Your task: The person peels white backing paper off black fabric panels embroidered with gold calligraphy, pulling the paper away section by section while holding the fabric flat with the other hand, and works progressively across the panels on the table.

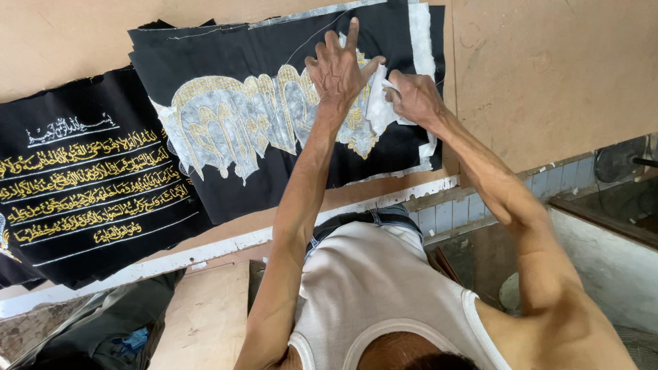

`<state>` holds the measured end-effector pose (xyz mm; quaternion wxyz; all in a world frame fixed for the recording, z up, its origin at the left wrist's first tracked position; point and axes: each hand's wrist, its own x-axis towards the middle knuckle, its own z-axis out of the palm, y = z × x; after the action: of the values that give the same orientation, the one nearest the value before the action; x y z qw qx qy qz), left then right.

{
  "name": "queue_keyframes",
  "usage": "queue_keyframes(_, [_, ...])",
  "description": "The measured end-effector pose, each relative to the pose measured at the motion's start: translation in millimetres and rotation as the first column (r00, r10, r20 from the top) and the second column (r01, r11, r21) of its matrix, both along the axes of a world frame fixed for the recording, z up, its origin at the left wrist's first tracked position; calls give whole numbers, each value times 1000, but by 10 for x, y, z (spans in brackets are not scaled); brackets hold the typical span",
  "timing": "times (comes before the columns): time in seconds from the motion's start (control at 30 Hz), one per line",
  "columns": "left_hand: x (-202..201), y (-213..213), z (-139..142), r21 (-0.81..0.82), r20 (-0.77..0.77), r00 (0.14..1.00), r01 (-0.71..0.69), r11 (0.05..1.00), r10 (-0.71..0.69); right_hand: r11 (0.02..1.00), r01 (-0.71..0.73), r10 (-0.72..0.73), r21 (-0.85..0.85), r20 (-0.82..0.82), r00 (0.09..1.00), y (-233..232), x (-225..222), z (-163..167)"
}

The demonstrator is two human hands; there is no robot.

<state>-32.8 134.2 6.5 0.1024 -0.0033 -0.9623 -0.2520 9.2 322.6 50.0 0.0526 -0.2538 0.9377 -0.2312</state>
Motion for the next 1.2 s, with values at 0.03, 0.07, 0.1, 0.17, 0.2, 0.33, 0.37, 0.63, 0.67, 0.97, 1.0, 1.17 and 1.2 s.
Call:
queue_keyframes(0.03, [0, 5, -13, -7, 3, 1000, -7, 1000, 7, 999, -13, 15, 37, -42, 999, -5, 44, -14])
queue_keyframes(0.07, [-4, 5, -25, -15, 4, 1000, -15, 1000, 15, 997, -25, 31, 72, -86, 996, -28, 76, -19])
queue_keyframes(0.1, [-8, 4, -35, -14, -2, 1000, -16, 1000, 16, 997, -6, 14, 83, -97, 995, -60, 104, -15])
queue_keyframes(0.17, [-6, 1, -37, -7, -13, 1000, -17, 1000, 17, 994, 33, -20, 106, -117, 993, -127, 166, 17])
queue_keyframes(0.2, [-2, 5, -43, -6, -15, 1000, -22, 1000, 22, 995, 38, -26, 90, -122, 992, -156, 186, 38])
queue_keyframes(0.33, [7, 5, -6, -10, -33, 999, -32, 999, 32, 998, 18, -13, 53, -92, 996, -232, 352, 104])
queue_keyframes(0.37, [9, 2, 12, -13, -41, 999, -35, 999, 35, 999, 1, 3, 50, -74, 997, -233, 399, 113])
queue_keyframes(0.63, [19, -13, 118, 18, -31, 999, -36, 999, 37, 988, 35, -98, 152, 435, 895, -100, 773, 138])
queue_keyframes(0.67, [15, -12, 121, 32, -21, 999, -35, 999, 35, 978, -18, -112, 210, 591, 799, -81, 840, 145])
queue_keyframes(0.97, [274, -338, 440, 632, -139, 988, 31, 774, 73, 768, 606, -311, -207, 707, 635, 179, 1501, 215])
queue_keyframes(1.0, [422, -347, 524, 737, -189, 982, 132, 663, 14, 642, 687, -330, -340, 686, 648, 132, 1486, 122])
queue_keyframes(1.17, [1375, -85, 847, 668, -248, 939, 344, 660, -238, -54, 767, 120, -640, 758, 641, -287, 1367, -432])
queue_keyframes(1.2, [1494, -51, 872, 681, -272, 947, 314, 661, -169, -132, 803, 229, -582, 770, 596, -400, 1375, -487])
